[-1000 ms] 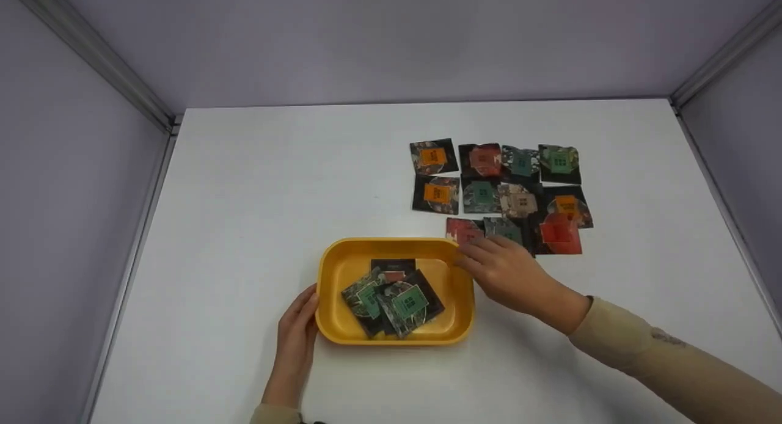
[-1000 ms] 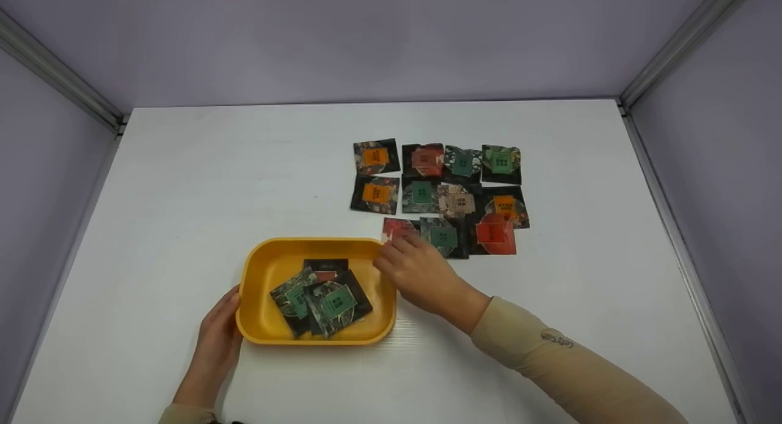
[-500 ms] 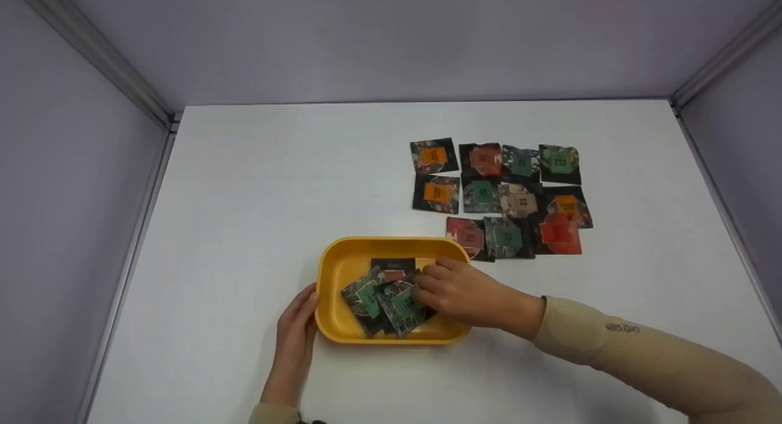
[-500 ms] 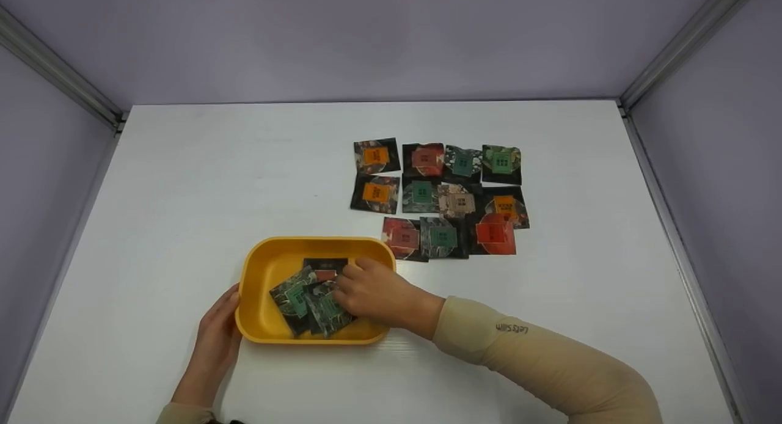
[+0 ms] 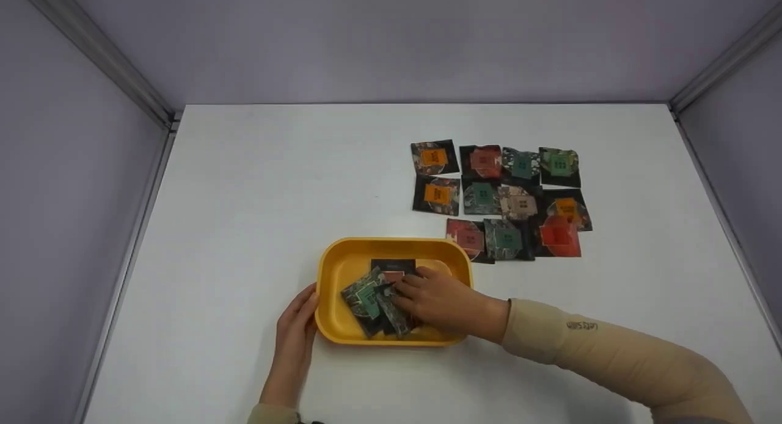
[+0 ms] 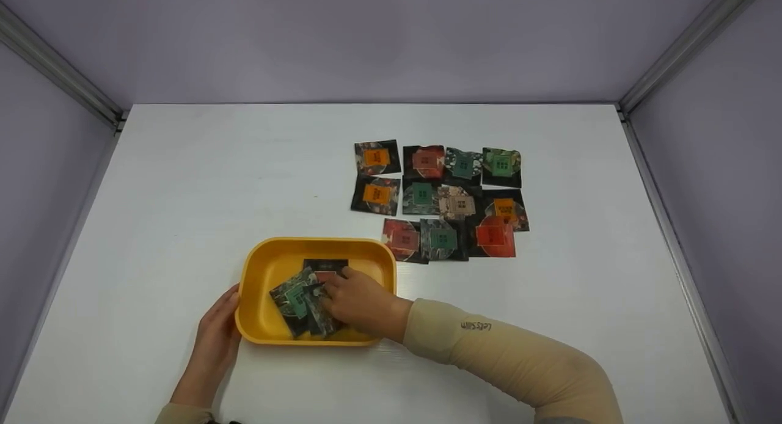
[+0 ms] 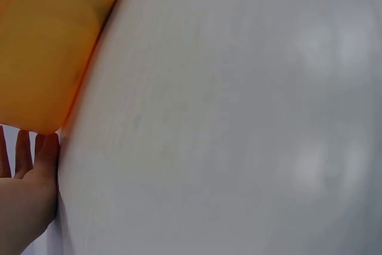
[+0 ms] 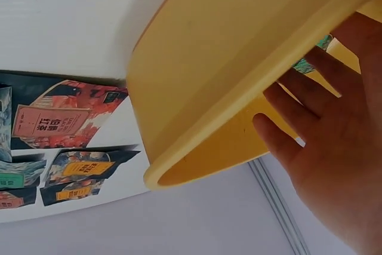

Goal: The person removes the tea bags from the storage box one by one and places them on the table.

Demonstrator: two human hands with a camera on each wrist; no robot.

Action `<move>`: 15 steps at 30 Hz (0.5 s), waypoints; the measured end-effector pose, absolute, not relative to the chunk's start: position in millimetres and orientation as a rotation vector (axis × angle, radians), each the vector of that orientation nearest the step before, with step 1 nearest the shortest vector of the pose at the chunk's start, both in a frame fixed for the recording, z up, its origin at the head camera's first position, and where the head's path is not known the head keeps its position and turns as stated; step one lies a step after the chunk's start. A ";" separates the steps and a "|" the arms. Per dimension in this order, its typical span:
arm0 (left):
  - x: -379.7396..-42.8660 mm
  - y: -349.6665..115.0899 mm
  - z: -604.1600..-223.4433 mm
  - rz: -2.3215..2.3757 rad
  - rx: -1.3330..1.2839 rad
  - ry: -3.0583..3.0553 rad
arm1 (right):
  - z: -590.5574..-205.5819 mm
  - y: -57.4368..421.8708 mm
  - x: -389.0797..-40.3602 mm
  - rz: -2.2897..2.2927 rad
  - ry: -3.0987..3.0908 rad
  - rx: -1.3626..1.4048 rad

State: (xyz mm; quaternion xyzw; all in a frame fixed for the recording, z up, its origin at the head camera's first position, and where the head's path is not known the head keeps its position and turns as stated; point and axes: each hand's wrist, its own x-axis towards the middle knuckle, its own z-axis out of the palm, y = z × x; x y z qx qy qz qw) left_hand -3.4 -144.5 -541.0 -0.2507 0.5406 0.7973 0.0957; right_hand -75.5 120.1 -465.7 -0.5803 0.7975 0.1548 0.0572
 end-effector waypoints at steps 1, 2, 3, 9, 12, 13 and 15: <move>-3.4 -144.6 -540.8 2.363 -0.745 1.601 | -466.9 119.4 -75.7 0.465 2.417 -1.741; -3.5 -144.6 -540.7 2.364 -0.746 1.596 | -468.2 119.0 -75.8 0.454 2.417 -1.725; -3.6 -144.8 -540.6 2.365 -0.748 1.594 | -468.9 118.6 -75.9 0.446 2.419 -1.715; -3.3 -145.2 -539.9 2.356 -0.747 1.596 | -469.5 119.1 -74.4 0.458 2.409 -1.712; -3.4 -145.1 -540.0 2.357 -0.746 1.594 | -468.0 119.9 -73.2 0.447 2.401 -1.737; -3.5 -145.1 -540.1 2.359 -0.749 1.590 | -467.1 120.0 -72.6 0.438 2.404 -1.754; -3.6 -145.0 -540.2 2.363 -0.754 1.582 | -465.3 120.3 -71.7 0.400 2.422 -1.798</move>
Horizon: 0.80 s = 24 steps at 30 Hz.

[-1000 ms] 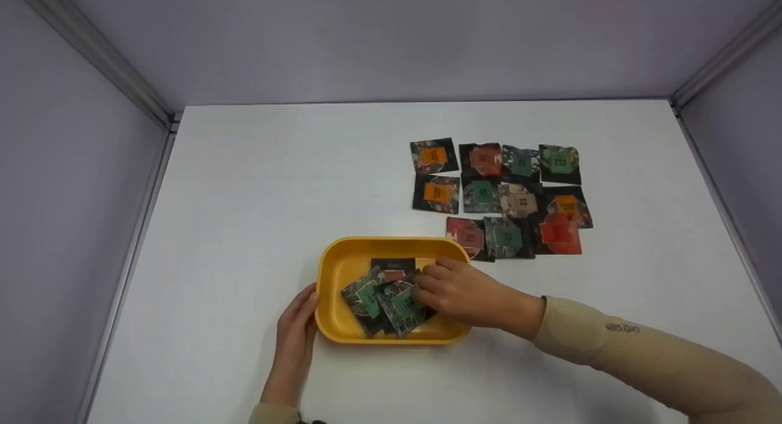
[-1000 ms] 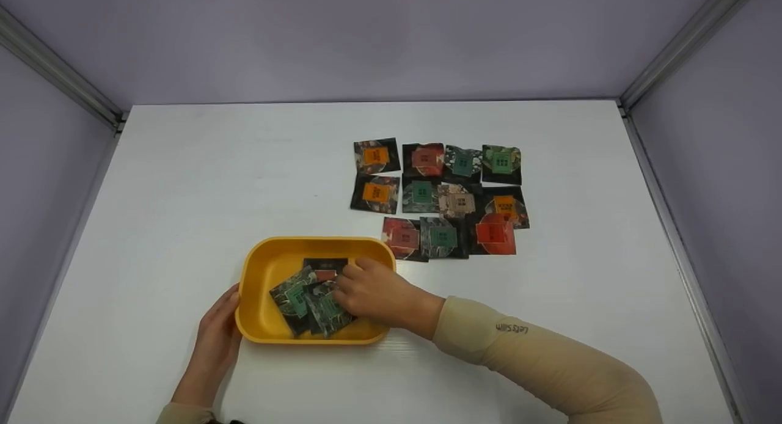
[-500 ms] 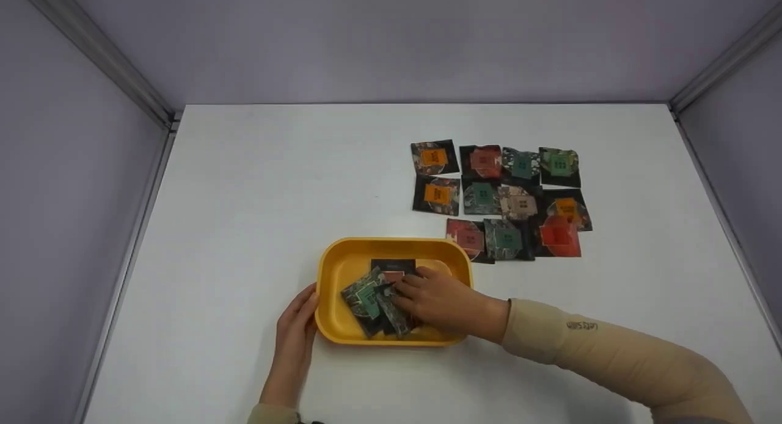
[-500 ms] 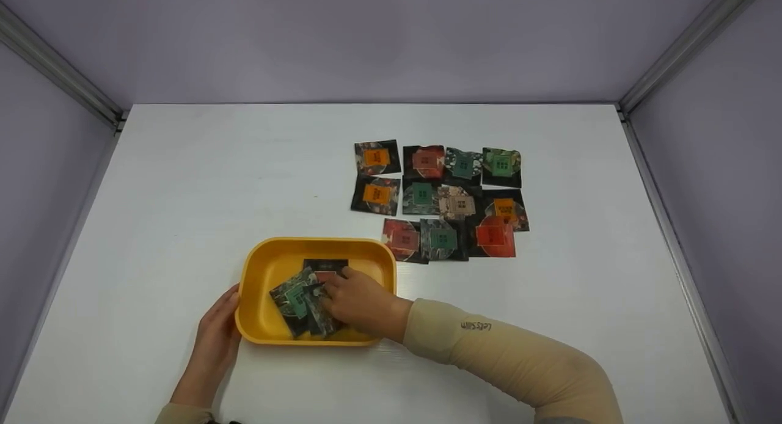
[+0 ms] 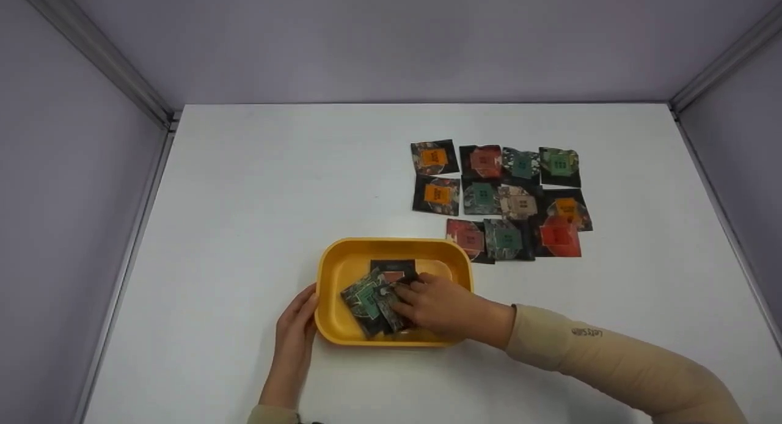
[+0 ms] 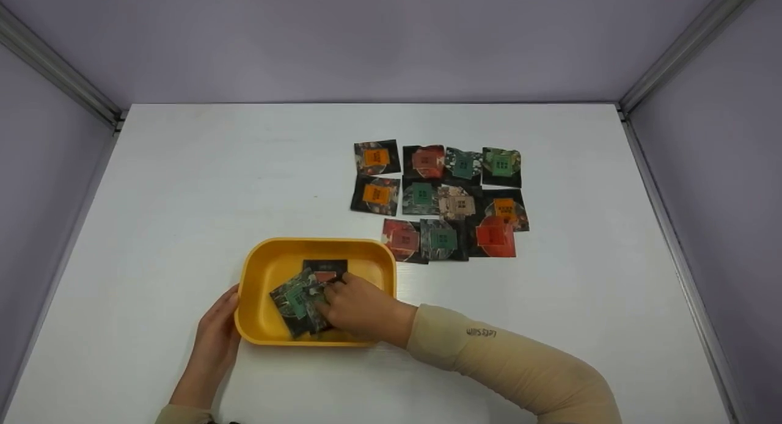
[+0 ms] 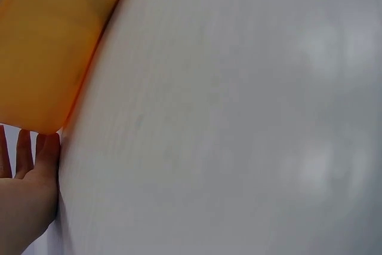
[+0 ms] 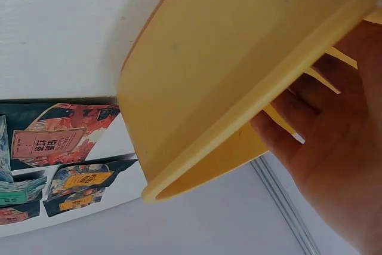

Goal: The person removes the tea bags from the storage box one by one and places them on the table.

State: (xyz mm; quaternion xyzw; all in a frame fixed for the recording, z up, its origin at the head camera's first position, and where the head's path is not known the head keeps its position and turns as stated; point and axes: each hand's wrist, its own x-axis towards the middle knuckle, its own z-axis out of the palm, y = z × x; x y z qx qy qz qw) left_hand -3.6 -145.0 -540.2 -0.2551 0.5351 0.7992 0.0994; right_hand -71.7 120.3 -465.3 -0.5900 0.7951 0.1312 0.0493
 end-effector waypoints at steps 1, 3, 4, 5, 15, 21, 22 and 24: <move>-3.7 -144.9 -540.4 2.367 -0.759 1.578 | -464.3 120.6 -71.2 0.375 2.435 -1.823; -3.4 -144.7 -540.4 2.369 -0.763 1.578 | -462.9 121.5 -70.7 0.311 2.471 -1.869; -3.3 -144.5 -540.4 2.375 -0.767 1.575 | -462.4 122.4 -70.5 0.281 2.492 -1.892; -3.2 -144.3 -540.4 2.378 -0.767 1.575 | -462.5 123.4 -70.5 0.243 2.515 -1.908; -3.4 -144.4 -540.3 2.366 -0.741 1.605 | -462.1 139.3 -61.7 -0.231 2.684 -1.909; -3.5 -144.0 -539.5 2.362 -0.755 1.606 | -454.0 151.4 -54.6 -0.447 2.756 -1.836; -3.6 -143.9 -539.6 2.363 -0.758 1.603 | -453.0 153.8 -54.0 -0.468 2.778 -1.829; -4.0 -144.0 -539.6 2.352 -0.761 1.604 | -451.6 158.8 -53.2 -0.498 2.818 -1.825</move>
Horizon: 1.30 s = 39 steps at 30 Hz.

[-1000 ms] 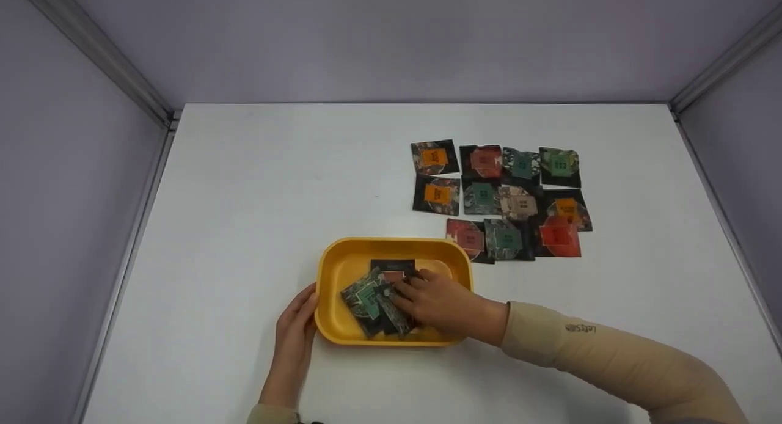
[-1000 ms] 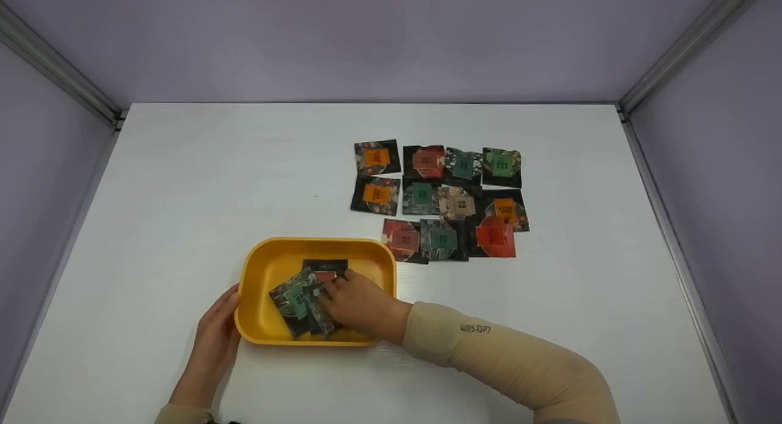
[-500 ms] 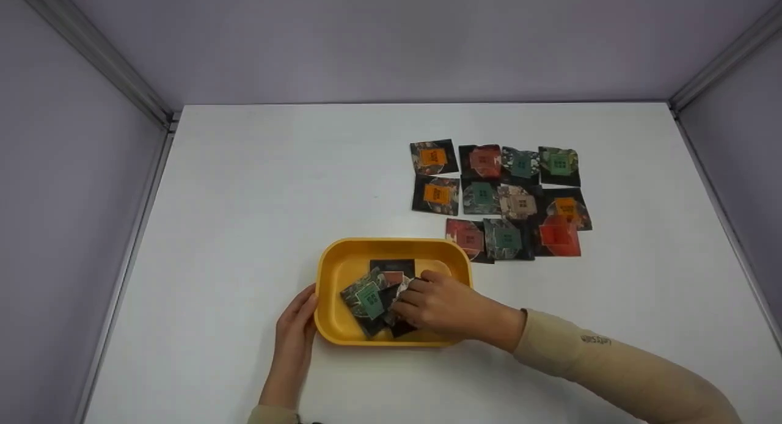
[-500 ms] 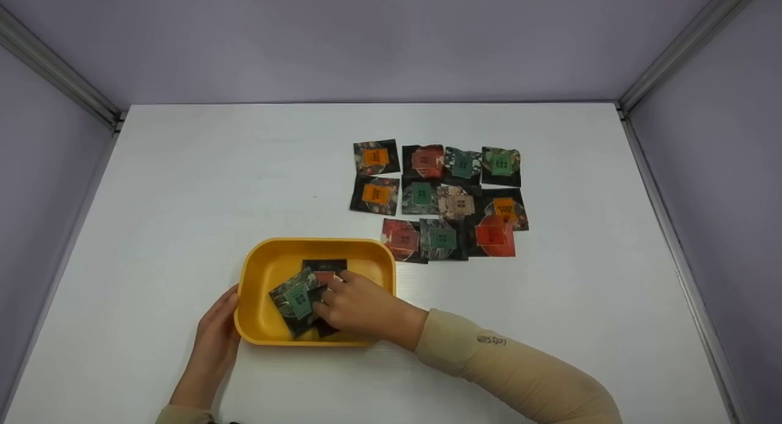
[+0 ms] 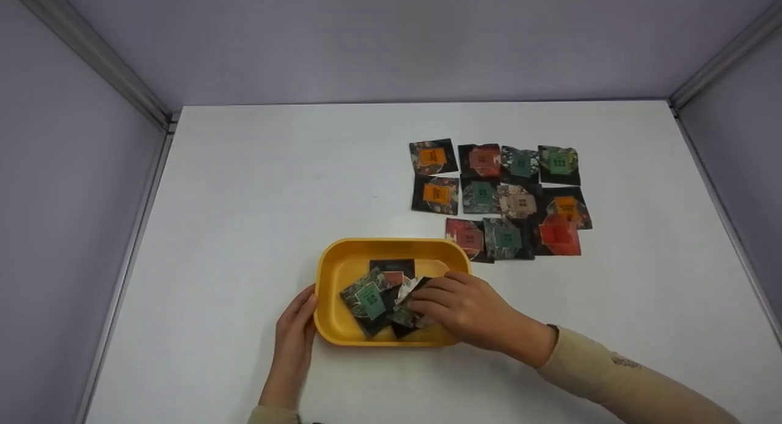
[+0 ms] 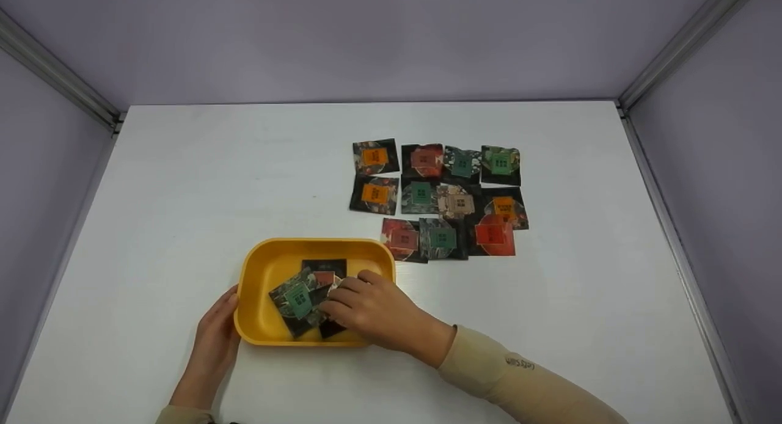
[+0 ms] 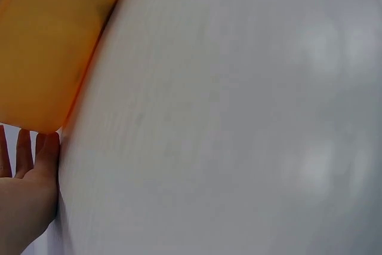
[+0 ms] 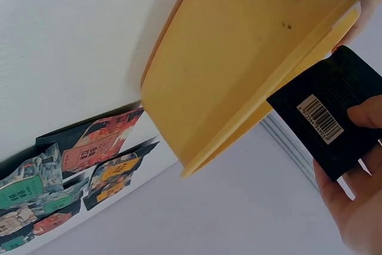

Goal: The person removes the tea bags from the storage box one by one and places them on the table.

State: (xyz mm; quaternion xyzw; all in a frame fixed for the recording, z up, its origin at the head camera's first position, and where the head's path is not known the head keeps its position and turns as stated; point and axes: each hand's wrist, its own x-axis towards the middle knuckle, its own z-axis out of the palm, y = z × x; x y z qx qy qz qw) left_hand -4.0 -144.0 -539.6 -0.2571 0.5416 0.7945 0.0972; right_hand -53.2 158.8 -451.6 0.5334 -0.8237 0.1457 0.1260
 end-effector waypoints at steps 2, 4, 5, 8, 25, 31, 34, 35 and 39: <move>-4.2 -144.6 -539.8 2.337 -0.755 1.613 | -450.5 164.0 -53.1 0.444 -2.389 1.519; -4.2 -145.0 -539.4 2.332 -0.758 1.612 | -449.6 169.5 -53.4 0.462 -2.387 1.486; -4.1 -145.1 -539.3 2.331 -0.755 1.613 | -449.4 172.7 -53.7 0.472 -2.387 1.468; -4.0 -145.4 -538.9 2.332 -0.754 1.608 | -447.9 182.8 -54.4 0.491 -2.409 1.405; -4.3 -145.0 -539.2 2.344 -0.743 1.611 | -444.3 238.7 -63.4 0.409 -2.516 1.038; -5.1 -144.9 -538.8 2.327 -0.752 1.619 | -455.8 253.7 -67.0 0.356 -2.610 0.952; -4.7 -144.9 -538.7 2.336 -0.753 1.609 | -461.0 258.0 -70.0 0.341 -2.662 0.922; -4.6 -144.9 -538.8 2.339 -0.751 1.604 | -462.8 258.9 -71.1 0.337 -2.677 0.912; -5.1 -145.6 -538.4 2.314 -0.764 1.611 | -469.7 259.9 -74.8 0.313 -2.726 0.885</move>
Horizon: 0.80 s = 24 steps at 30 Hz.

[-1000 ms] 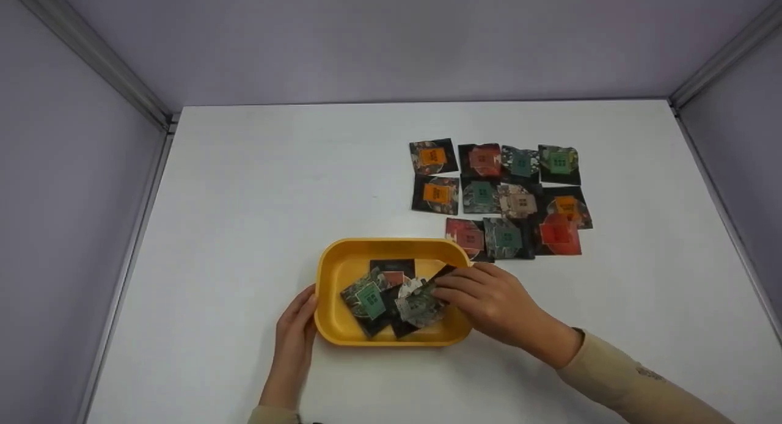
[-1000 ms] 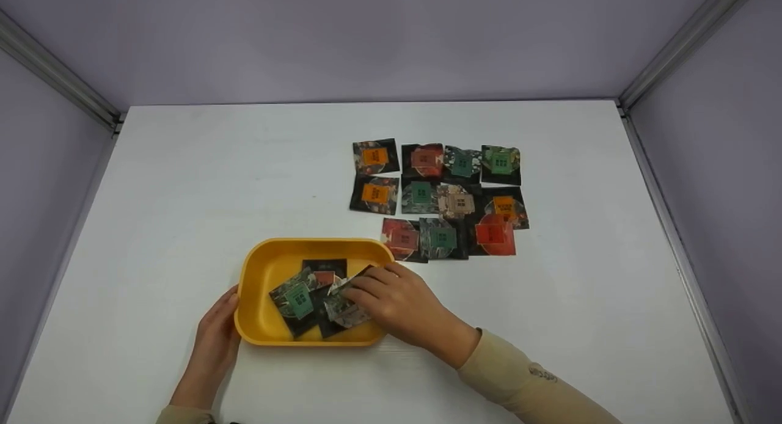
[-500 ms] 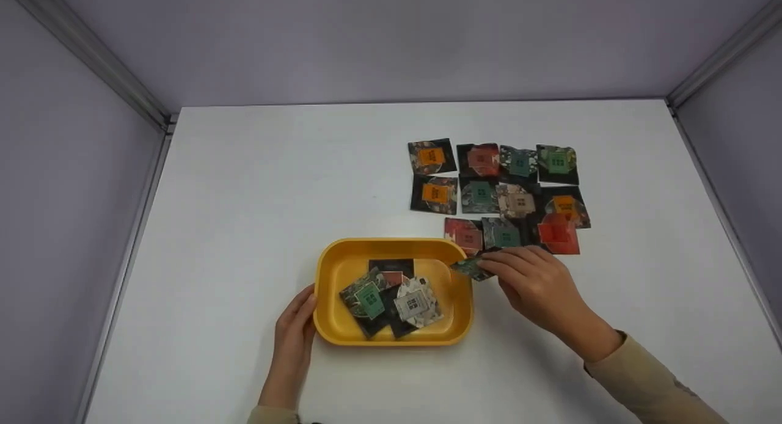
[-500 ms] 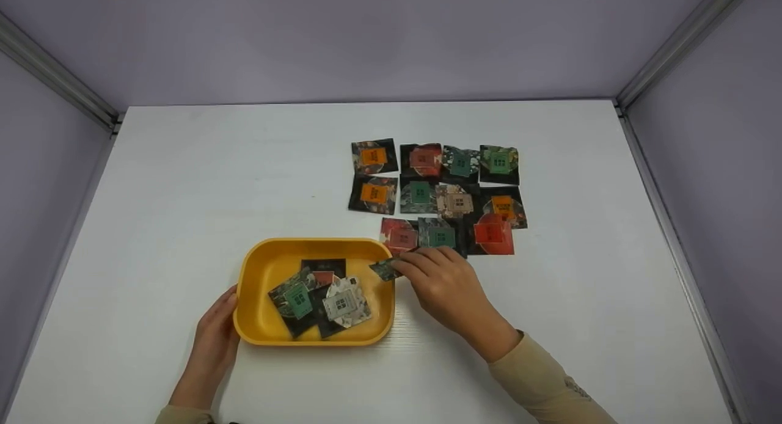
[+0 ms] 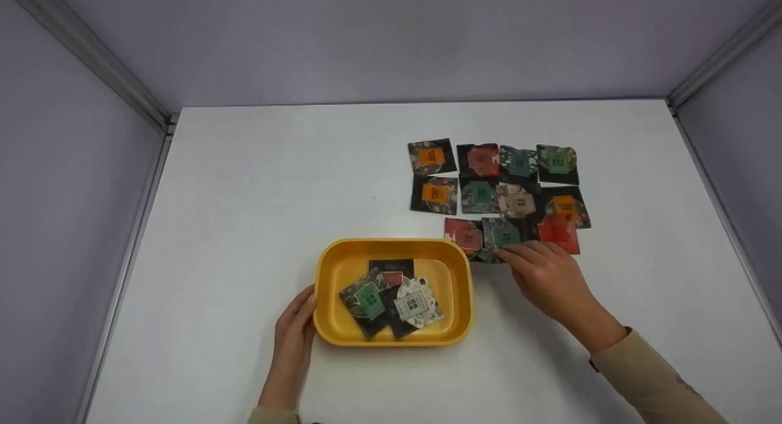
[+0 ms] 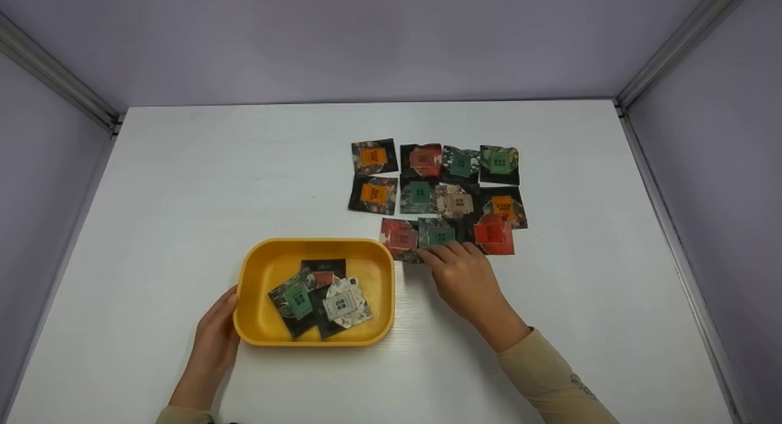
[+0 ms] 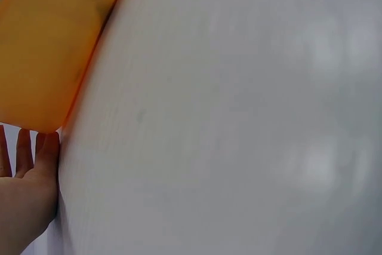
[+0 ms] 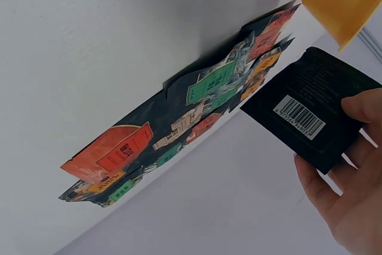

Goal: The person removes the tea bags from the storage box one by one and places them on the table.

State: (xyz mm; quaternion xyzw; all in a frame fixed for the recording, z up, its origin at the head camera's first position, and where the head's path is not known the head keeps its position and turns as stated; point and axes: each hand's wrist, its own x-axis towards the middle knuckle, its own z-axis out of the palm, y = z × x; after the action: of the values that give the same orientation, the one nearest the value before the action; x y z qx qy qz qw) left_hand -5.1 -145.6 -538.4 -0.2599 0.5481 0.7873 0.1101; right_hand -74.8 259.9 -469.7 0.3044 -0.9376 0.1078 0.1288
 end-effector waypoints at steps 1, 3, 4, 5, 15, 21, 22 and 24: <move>-5.2 -145.7 -538.3 2.305 -0.766 1.615 | -471.7 259.9 -75.2 0.303 -2.738 0.884; -5.0 -145.8 -538.3 2.303 -0.765 1.619 | -475.6 259.7 -75.6 0.277 -2.763 0.885; -5.0 -145.6 -538.5 2.314 -0.763 1.614 | -477.9 259.6 -75.8 0.265 -2.776 0.887; -4.9 -145.4 -538.7 2.324 -0.762 1.609 | -480.0 259.6 -75.9 0.256 -2.789 0.888; -3.3 -144.6 -540.9 2.385 -0.721 1.588 | -494.1 257.6 -70.2 0.229 -2.900 0.885; -3.7 -144.4 -541.3 2.384 -0.723 1.594 | -498.5 256.1 -65.3 0.198 -2.987 0.916; -3.7 -144.3 -541.3 2.384 -0.726 1.595 | -499.4 255.9 -64.9 0.196 -3.002 0.922; -4.0 -144.0 -541.0 2.375 -0.738 1.598 | -500.9 255.8 -64.3 0.188 -3.029 0.926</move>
State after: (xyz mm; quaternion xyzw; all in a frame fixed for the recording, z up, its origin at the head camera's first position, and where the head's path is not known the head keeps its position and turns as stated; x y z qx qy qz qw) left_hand -4.0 -144.0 -541.0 -0.2487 0.5383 0.7999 0.0925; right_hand -64.3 255.8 -500.9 0.2917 -0.9546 0.0591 -0.0155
